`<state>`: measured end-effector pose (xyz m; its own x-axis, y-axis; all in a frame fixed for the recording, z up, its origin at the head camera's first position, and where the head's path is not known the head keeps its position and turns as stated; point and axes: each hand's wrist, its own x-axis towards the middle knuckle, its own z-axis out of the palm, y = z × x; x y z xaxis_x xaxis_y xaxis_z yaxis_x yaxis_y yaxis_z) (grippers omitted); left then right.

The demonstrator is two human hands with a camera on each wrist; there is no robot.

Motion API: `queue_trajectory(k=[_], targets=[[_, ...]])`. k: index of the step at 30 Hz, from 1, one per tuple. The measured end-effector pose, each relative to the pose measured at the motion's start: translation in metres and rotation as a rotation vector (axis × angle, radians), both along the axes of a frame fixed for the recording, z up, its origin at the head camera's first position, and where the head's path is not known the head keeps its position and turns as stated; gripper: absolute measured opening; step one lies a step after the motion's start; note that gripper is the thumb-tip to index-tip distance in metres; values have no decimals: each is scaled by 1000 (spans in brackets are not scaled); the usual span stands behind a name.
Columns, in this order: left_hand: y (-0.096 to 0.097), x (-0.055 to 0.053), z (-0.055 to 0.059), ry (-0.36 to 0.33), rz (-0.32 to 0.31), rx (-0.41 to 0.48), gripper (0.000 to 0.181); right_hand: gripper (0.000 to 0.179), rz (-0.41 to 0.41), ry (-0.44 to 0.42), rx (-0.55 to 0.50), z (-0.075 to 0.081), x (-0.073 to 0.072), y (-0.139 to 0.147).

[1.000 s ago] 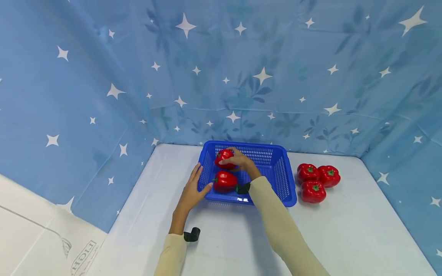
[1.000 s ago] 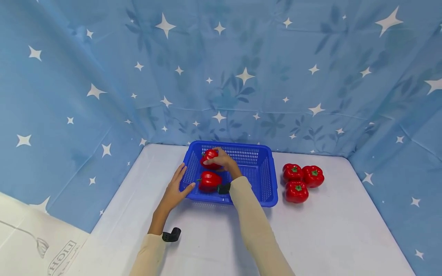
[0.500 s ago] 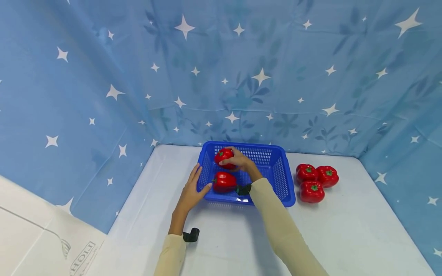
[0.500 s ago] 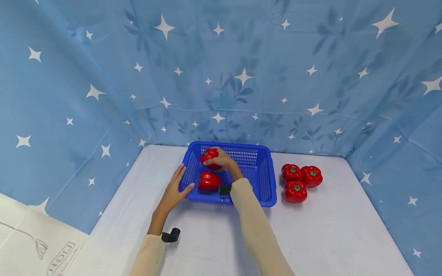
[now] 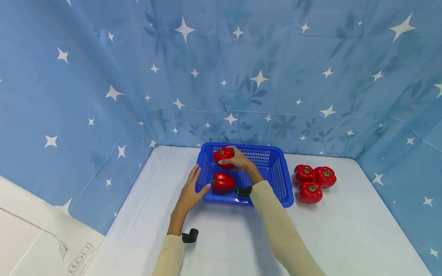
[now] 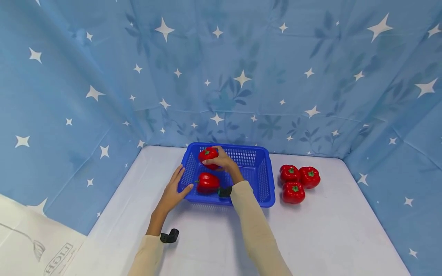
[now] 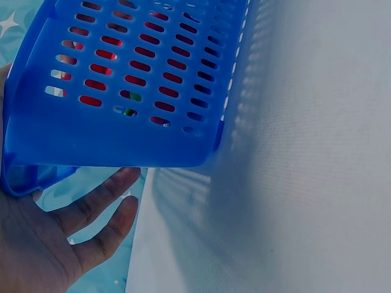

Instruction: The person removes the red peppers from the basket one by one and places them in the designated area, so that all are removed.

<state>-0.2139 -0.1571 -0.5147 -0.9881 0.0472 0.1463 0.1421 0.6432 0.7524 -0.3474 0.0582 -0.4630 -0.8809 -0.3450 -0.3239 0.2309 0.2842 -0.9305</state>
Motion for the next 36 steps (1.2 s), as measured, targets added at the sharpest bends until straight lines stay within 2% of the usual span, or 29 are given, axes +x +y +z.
queue_trajectory(k=[5,11,18,36], targets=[[1,-2,3,-7,1,0,83,80,-17,22,0,6,4,7],[0,-3,0,-9,8,15,84,82,-22,53,-25,13,8,22],[-1,-2,-2,11,9,10,83,81,-37,86,-91,23,18,39],[1,0,-1,9,4,3,83,82,-77,164,-129,14,47,69]])
